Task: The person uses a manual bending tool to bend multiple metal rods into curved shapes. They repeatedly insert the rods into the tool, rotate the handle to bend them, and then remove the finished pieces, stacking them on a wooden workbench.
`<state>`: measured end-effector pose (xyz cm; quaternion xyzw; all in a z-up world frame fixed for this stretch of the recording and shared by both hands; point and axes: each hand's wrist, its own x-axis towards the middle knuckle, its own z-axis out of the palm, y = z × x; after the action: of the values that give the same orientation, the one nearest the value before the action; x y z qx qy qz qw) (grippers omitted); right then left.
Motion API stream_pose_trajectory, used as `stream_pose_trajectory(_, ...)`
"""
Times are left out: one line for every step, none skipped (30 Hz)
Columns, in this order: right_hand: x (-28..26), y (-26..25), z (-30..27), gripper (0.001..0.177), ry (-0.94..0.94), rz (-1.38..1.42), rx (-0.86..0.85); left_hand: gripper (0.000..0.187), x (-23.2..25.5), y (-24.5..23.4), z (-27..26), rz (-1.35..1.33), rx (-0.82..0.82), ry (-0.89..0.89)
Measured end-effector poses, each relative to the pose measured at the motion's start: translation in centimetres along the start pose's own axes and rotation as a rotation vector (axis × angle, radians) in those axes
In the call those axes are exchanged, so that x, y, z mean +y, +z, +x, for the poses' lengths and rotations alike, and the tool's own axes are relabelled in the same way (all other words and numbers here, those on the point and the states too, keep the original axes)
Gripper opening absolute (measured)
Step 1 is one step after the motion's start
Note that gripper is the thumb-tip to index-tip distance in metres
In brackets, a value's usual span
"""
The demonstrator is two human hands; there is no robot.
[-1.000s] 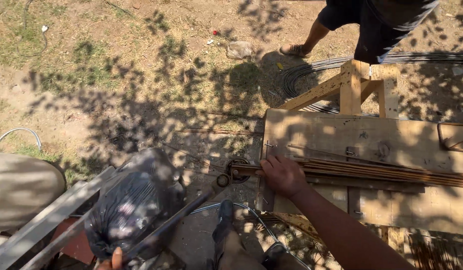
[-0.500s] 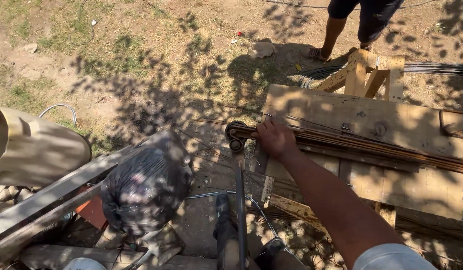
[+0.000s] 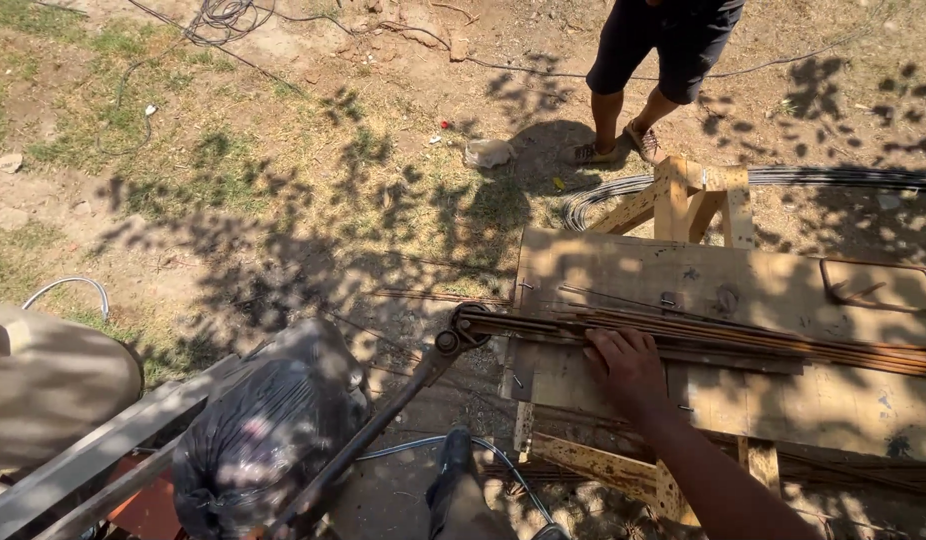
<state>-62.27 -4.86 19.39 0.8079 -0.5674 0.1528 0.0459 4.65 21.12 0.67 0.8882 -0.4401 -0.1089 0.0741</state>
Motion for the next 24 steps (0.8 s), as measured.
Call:
stream_pose_trajectory(0.5,0.0,-1.5,0.046,0.05,-0.015,-0.079,0.063,1.1,0.2,1.4,-0.023,-0.015,-0.001)
stream_pose_trajectory(0.8,0.3,-1.4,0.046,0.06,-0.025,-0.085,0.063,5.3,-2.0,2.8,-0.026,-0.027,0.009)
stream_pose_trajectory(0.7,0.6,-1.4,0.044,0.098,-0.001,-0.082,0.05,9.2,-4.5,4.4,-0.1,0.068,-0.053)
stream_pose_trajectory(0.6,0.9,-1.3,0.041,0.135,0.023,-0.079,0.048,13.2,-7.1,6.0,-0.175,0.161,-0.117)
stream_pose_trajectory(0.7,0.9,-0.8,0.041,0.151,0.018,-0.077,0.048,16.4,-8.1,7.2,-0.175,0.155,-0.101)
stream_pose_trajectory(0.9,0.9,-0.3,0.031,0.064,0.041,-0.019,0.025,19.7,-9.1,8.4,-0.071,0.452,0.309)
stream_pose_trajectory(0.9,0.8,-0.1,0.02,-0.012,0.063,0.039,0.007,22.9,-10.3,9.7,0.032,0.749,0.728)
stream_pose_trajectory(0.8,0.1,0.3,0.02,0.015,0.058,0.041,0.007,24.5,-9.3,11.6,0.026,0.742,0.755)
stream_pose_trajectory(0.9,-0.8,0.6,0.017,0.007,0.089,-0.012,0.024,26.4,-8.0,13.3,-0.173,0.573,0.675)
stream_pose_trajectory(1.1,-1.7,0.9,0.016,-0.001,0.122,-0.064,0.047,28.4,-6.6,14.9,-0.361,0.396,0.587)
stream_pose_trajectory(0.4,-3.1,1.6,0.016,0.029,0.118,-0.07,0.047,30.4,-8.4,15.4,-0.361,0.374,0.609)
stream_pose_trajectory(-0.3,-4.5,2.4,0.012,-0.01,0.162,-0.009,0.061,32.5,-10.1,15.9,-0.416,0.201,0.536)
stream_pose_trajectory(-0.8,-5.9,3.2,0.008,-0.05,0.204,0.056,0.077,34.7,-11.9,16.3,-0.463,0.031,0.459)
stream_pose_trajectory(-1.3,-6.6,3.7,0.008,-0.022,0.199,0.054,0.077,35.2,-11.8,17.3,-0.458,0.011,0.48)
stream_pose_trajectory(-1.8,-7.3,4.2,0.009,-0.035,0.213,0.071,0.072,36.0,-11.7,18.5,-0.505,0.109,0.626)
stream_pose_trajectory(-2.3,-8.1,4.7,0.01,-0.049,0.227,0.089,0.068,36.7,-11.6,19.5,-0.555,0.208,0.771)
stream_pose_trajectory(-3.9,-9.3,5.2,0.01,-0.02,0.219,0.088,0.068,38.3,-13.3,20.0,-0.556,0.187,0.793)
stream_pose_trajectory(-5.5,-10.4,5.6,0.012,0.044,0.248,0.137,0.064,39.9,-15.0,20.4,-0.489,-0.02,0.654)
stream_pose_trajectory(-7.1,-11.5,6.2,0.016,0.107,0.278,0.186,0.069,41.4,-16.8,20.7,-0.41,-0.219,0.51)
stream_pose_trajectory(-9.6,-12.3,6.2,0.016,0.134,0.271,0.187,0.069,42.4,-18.0,20.6,-0.402,-0.237,0.531)
stream_pose_trajectory(-11.9,-13.1,6.7,0.014,0.216,0.423,0.268,0.056,43.3,-19.2,20.6,-0.59,-0.307,0.46)
stream_pose_trajectory(-14.3,-13.8,7.2,0.013,0.297,0.574,0.352,0.045,44.3,-20.5,20.5,-0.776,-0.38,0.383)
stream_pose_trajectory(-16.6,-13.7,7.3,0.013,0.303,0.568,0.356,0.045,44.6,-21.3,19.0,-0.777,-0.385,0.392)
stream_pose_trajectory(-19.1,-13.5,7.4,0.013,0.4,0.724,0.385,0.049,44.8,-22.2,17.6,-0.784,-0.581,0.495)
